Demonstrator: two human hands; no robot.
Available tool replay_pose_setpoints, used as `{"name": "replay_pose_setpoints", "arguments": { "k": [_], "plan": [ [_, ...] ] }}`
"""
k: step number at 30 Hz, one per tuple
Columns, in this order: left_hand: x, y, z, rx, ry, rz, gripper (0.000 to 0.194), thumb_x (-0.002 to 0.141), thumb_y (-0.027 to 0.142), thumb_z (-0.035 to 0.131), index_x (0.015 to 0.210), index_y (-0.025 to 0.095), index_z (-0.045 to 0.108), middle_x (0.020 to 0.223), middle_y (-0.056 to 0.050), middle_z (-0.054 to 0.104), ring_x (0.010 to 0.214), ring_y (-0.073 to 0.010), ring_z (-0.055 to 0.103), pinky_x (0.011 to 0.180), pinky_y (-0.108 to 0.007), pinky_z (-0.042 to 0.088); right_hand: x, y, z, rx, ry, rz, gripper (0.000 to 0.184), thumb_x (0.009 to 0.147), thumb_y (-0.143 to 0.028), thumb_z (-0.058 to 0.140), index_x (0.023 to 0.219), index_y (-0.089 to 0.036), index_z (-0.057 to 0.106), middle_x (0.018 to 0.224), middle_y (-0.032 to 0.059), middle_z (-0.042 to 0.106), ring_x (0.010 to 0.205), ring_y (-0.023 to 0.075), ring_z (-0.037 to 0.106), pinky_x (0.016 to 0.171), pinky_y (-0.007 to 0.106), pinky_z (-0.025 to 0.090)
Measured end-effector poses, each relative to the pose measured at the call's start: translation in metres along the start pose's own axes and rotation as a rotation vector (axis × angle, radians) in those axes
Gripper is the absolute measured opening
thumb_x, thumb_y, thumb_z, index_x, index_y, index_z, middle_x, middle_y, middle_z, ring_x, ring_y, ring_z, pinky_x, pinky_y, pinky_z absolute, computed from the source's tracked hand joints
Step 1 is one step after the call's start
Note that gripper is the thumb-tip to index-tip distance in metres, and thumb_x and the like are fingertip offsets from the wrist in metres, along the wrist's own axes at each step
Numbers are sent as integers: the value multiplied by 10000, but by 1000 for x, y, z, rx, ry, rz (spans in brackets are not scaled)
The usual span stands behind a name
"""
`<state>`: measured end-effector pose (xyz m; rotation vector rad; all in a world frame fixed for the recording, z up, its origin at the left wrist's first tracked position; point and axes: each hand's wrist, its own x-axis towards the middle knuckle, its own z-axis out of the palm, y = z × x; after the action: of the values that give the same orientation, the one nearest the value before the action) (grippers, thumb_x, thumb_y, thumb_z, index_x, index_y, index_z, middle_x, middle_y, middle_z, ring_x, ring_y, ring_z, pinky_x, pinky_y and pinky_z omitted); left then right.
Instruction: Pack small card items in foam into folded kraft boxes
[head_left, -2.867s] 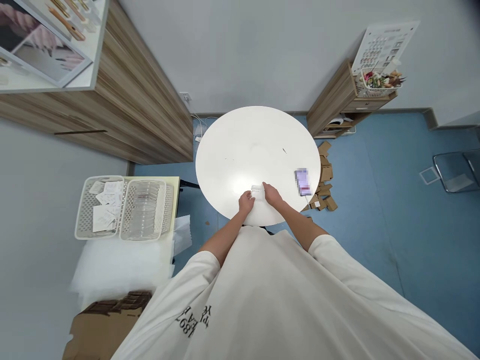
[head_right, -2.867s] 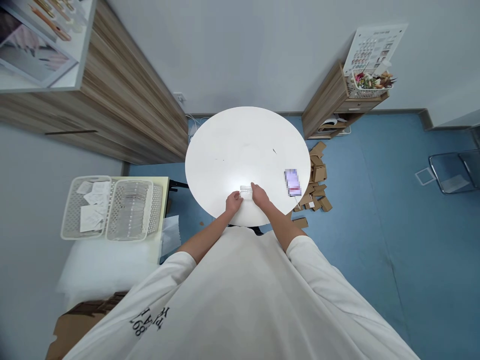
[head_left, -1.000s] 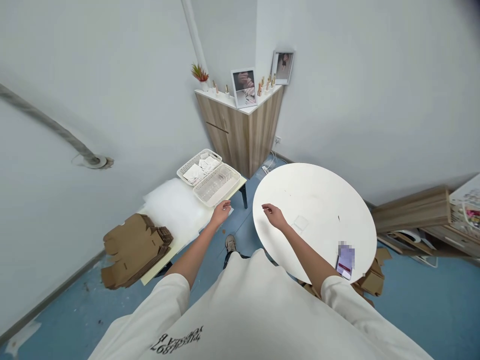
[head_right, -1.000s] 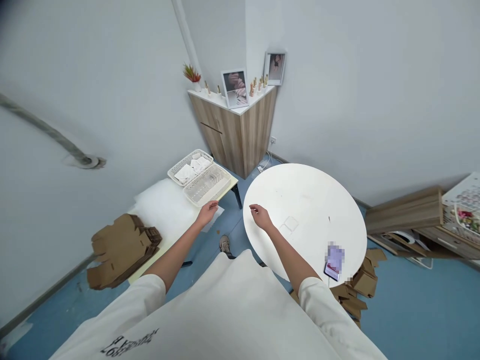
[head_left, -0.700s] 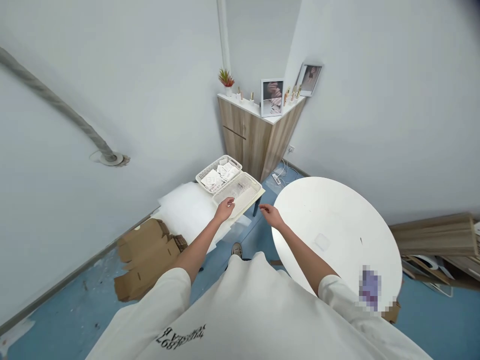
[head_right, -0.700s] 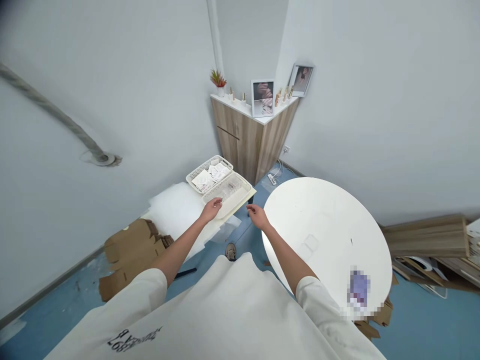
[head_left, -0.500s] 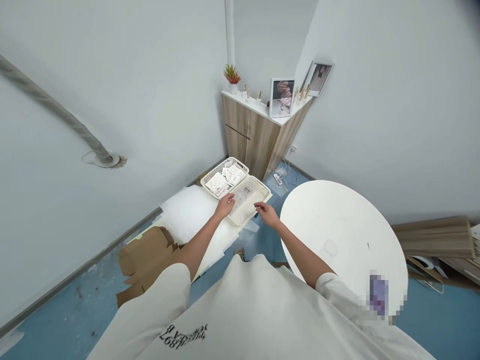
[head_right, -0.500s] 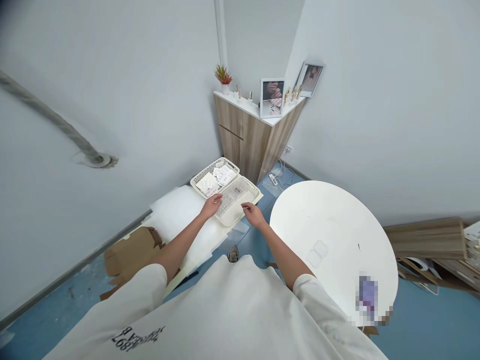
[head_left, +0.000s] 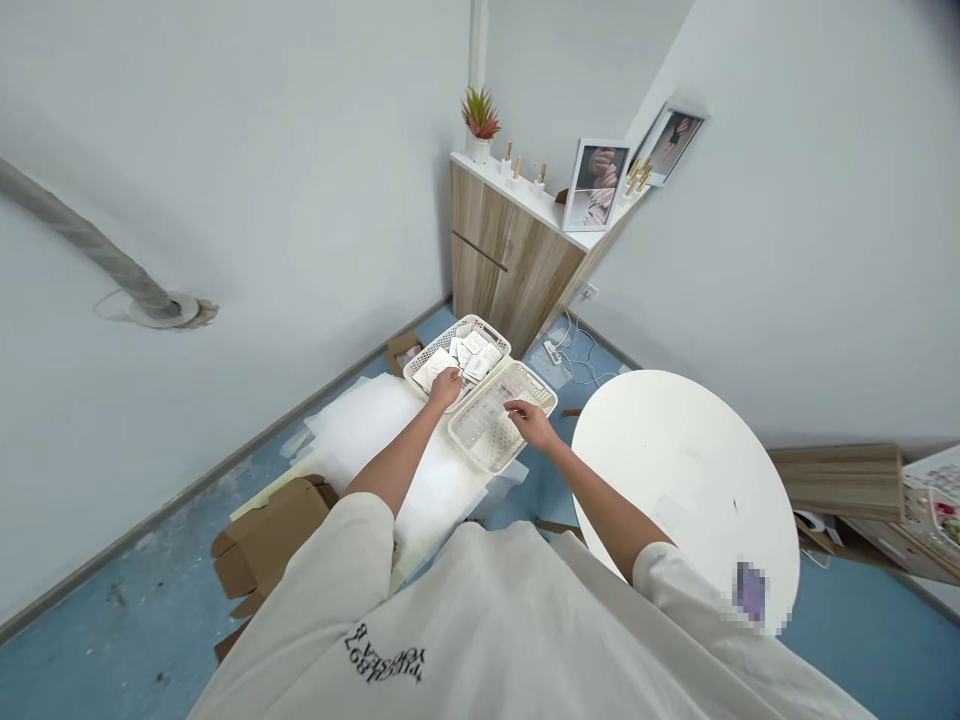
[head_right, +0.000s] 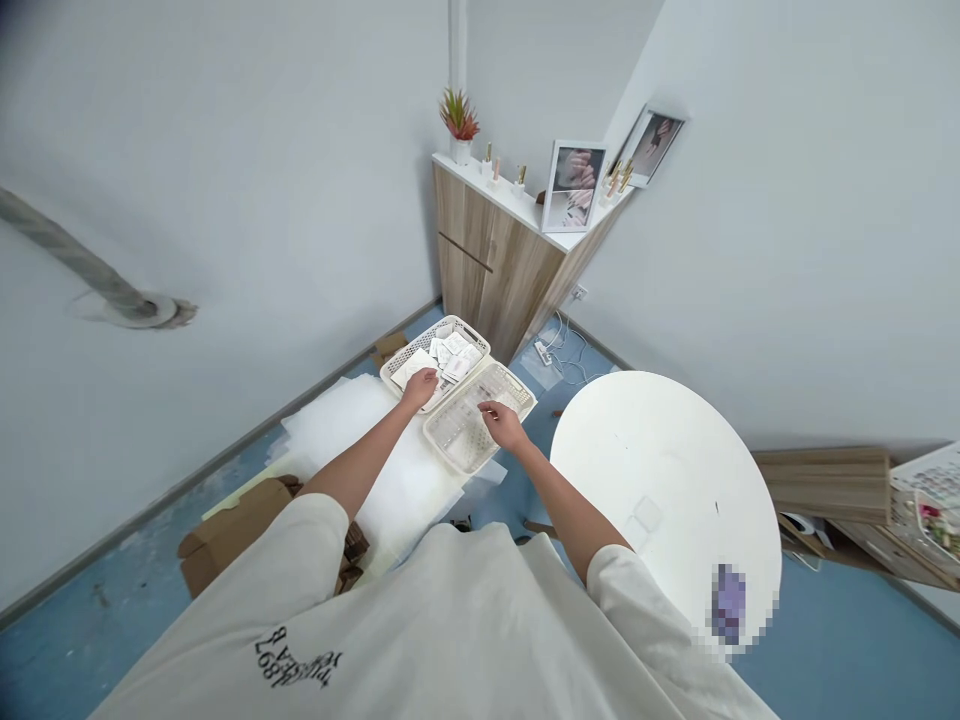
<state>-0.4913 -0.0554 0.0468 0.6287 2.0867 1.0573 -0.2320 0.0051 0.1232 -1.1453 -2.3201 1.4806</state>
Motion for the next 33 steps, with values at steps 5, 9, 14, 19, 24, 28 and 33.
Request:
{"name": "replay_pose_setpoints", "arguments": {
  "k": [5, 9, 14, 19, 24, 28, 33],
  "plan": [
    [45, -1, 18, -8, 32, -79, 381, 826, 168, 638, 1204, 159, 682, 1295, -126, 689, 1178, -271, 645, 993, -338, 483, 20, -1, 0, 5, 20, 24, 311, 927, -296, 509, 1163, -253, 706, 1250, 54, 706, 1096, 210, 661, 991, 377, 512],
    [65, -1, 26, -11, 47, -56, 400, 801, 134, 625, 1196, 140, 687, 1338, -154, 663, 1247, -307, 607, 1059, -382, 448, 29, 3, -1, 3, 29, 38, 307, 938, -304, 500, 1167, -261, 701, 1264, 47, 701, 1095, 205, 662, 962, 364, 526],
    [78, 3, 30, -26, 43, -106, 440, 758, 123, 648, 1194, 131, 702, 1345, -159, 663, 1262, -319, 600, 1091, -397, 427, 35, 7, -3, 0, 50, 33, 292, 943, -303, 509, 1154, -264, 706, 1249, 39, 708, 1096, 199, 661, 973, 361, 524],
    [75, 8, 30, -17, 42, -114, 445, 764, 126, 632, 1200, 98, 715, 1329, -169, 674, 1264, -302, 607, 1089, -371, 431, 33, 10, -8, 0, 37, 54, 311, 946, -305, 497, 1173, -261, 704, 1279, 49, 695, 1104, 208, 660, 970, 368, 527],
    [56, 12, 16, -48, 151, -76, 395, 781, 129, 619, 1153, 118, 753, 1261, -122, 720, 1209, -271, 645, 1066, -342, 459, 33, 8, -5, 5, 10, 51, 311, 937, -289, 495, 1165, -256, 703, 1262, 52, 702, 1091, 218, 665, 969, 390, 529],
    [29, 21, -3, -71, 246, 20, 318, 826, 183, 610, 1094, 159, 782, 1170, -69, 760, 1148, -244, 672, 1041, -316, 486, 36, -1, 5, 25, 8, 18, 293, 919, -259, 513, 1137, -255, 708, 1209, 49, 718, 1054, 204, 672, 967, 377, 533],
    [-13, 45, -2, -162, 189, 148, 273, 861, 256, 605, 1028, 158, 798, 1079, -60, 780, 1053, -228, 699, 972, -309, 530, 34, -12, 10, 14, 118, -87, 364, 907, -266, 531, 1250, -247, 650, 1288, 81, 658, 1003, 202, 671, 931, 374, 545]
  ]
}}
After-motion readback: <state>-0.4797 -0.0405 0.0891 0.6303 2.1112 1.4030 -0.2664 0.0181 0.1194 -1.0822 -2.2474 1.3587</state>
